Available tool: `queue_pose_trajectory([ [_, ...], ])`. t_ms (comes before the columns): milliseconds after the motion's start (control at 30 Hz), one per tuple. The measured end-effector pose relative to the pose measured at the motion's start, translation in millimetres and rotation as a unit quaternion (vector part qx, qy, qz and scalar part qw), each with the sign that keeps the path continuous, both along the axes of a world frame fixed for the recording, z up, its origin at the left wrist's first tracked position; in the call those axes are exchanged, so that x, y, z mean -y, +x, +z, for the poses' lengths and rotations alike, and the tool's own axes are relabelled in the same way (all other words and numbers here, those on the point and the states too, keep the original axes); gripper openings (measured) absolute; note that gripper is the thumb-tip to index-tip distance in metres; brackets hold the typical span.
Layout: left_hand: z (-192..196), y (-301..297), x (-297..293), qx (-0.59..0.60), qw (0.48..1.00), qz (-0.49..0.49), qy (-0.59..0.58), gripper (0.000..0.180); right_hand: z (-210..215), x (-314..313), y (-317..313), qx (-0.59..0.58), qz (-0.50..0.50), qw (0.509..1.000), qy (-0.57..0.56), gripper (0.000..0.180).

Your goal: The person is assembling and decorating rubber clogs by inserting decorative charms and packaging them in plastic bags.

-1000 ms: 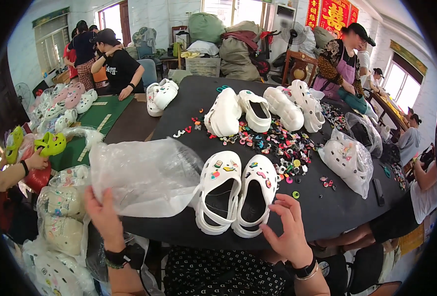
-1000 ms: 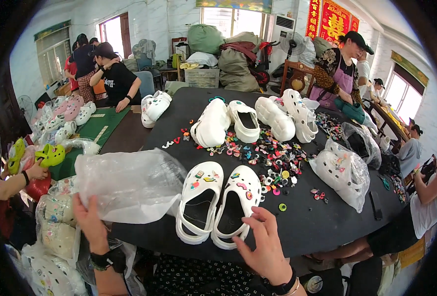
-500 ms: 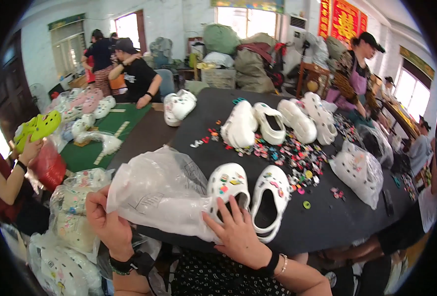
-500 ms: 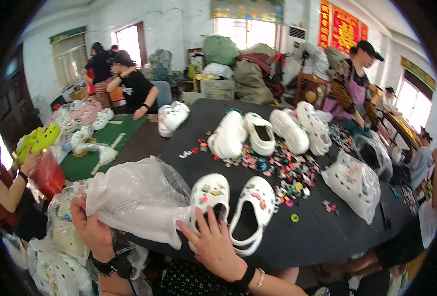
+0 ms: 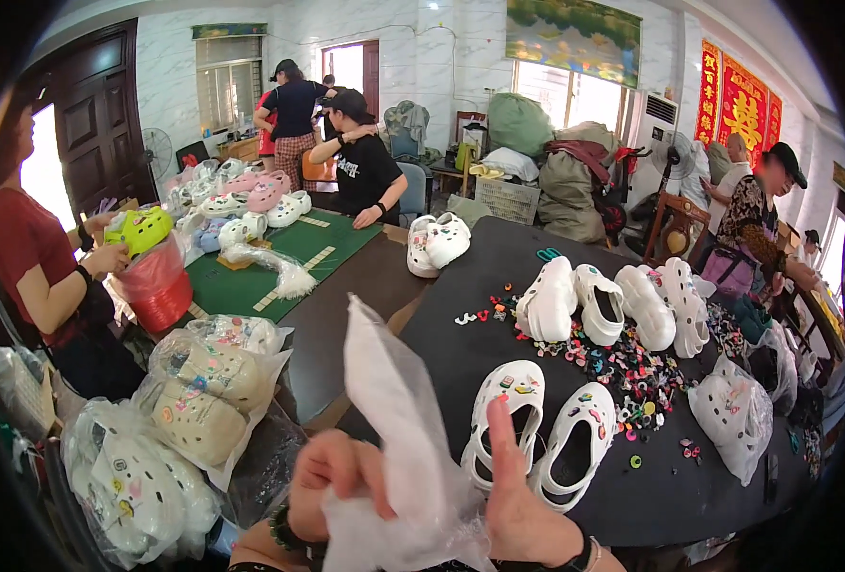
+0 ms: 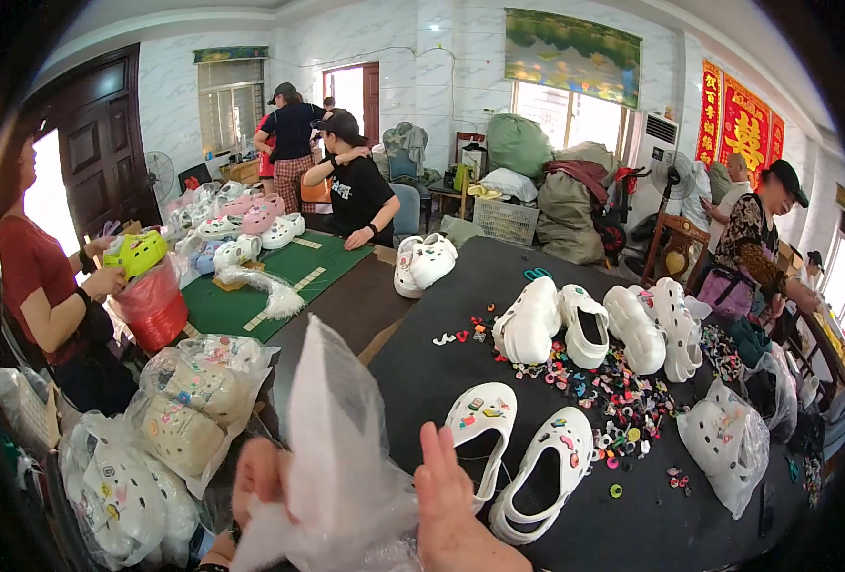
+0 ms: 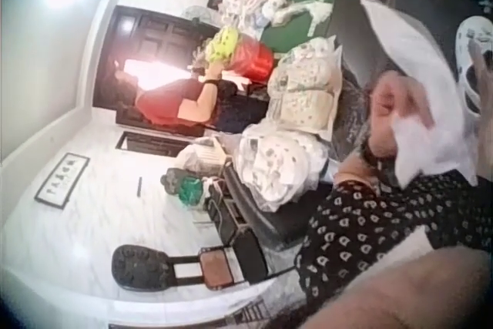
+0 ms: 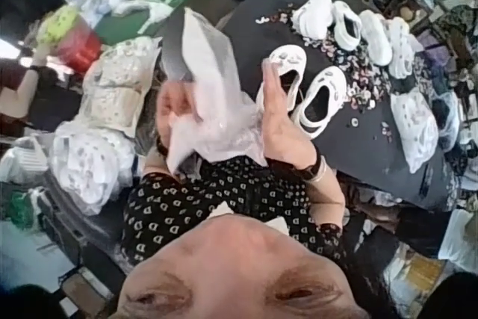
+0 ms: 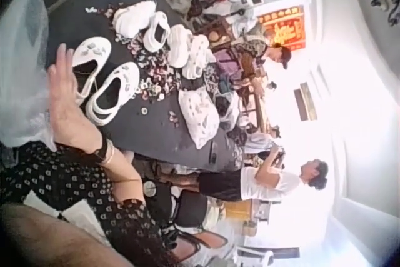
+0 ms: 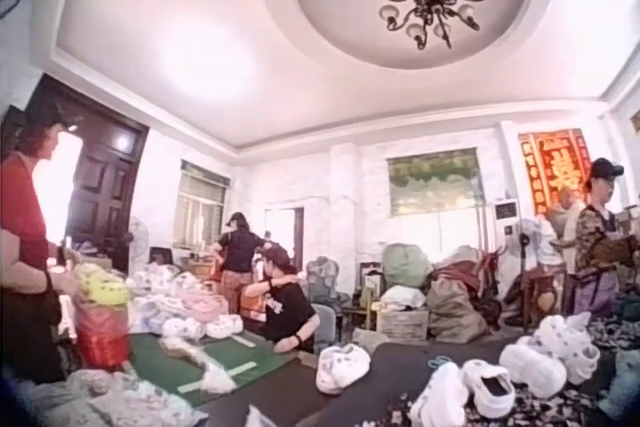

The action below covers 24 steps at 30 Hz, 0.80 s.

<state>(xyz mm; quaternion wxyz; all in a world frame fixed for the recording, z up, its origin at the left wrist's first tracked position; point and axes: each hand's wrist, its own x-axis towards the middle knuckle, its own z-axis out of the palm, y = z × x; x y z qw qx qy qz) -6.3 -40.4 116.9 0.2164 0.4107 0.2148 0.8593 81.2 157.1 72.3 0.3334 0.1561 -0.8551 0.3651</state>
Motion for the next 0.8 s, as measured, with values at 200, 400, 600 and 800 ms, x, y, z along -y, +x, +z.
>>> queue_pose_trajectory([
  [200, -3, 4, -8, -0.072, 0.98, -0.183, 0.012, 0.015, 12, -3, 10, 0.215, 0.183, 0.958, -0.05, 0.085],
  [400, 6, -11, -4, -0.046, 0.998, 0.051, -0.008, 0.023, 12, -32, 36, 0.16, 0.061, 0.962, -0.213, 0.031],
  [600, -30, -1, -31, -0.388, 0.86, 0.172, -0.282, 0.055, 25, -12, 34, -0.014, -0.066, 0.865, -0.498, 0.01],
  [800, -85, 19, -53, -0.183, 0.928, -0.134, -0.296, 0.071, -1, -5, 40, -0.06, -0.074, 0.98, -0.175, 0.045],
])
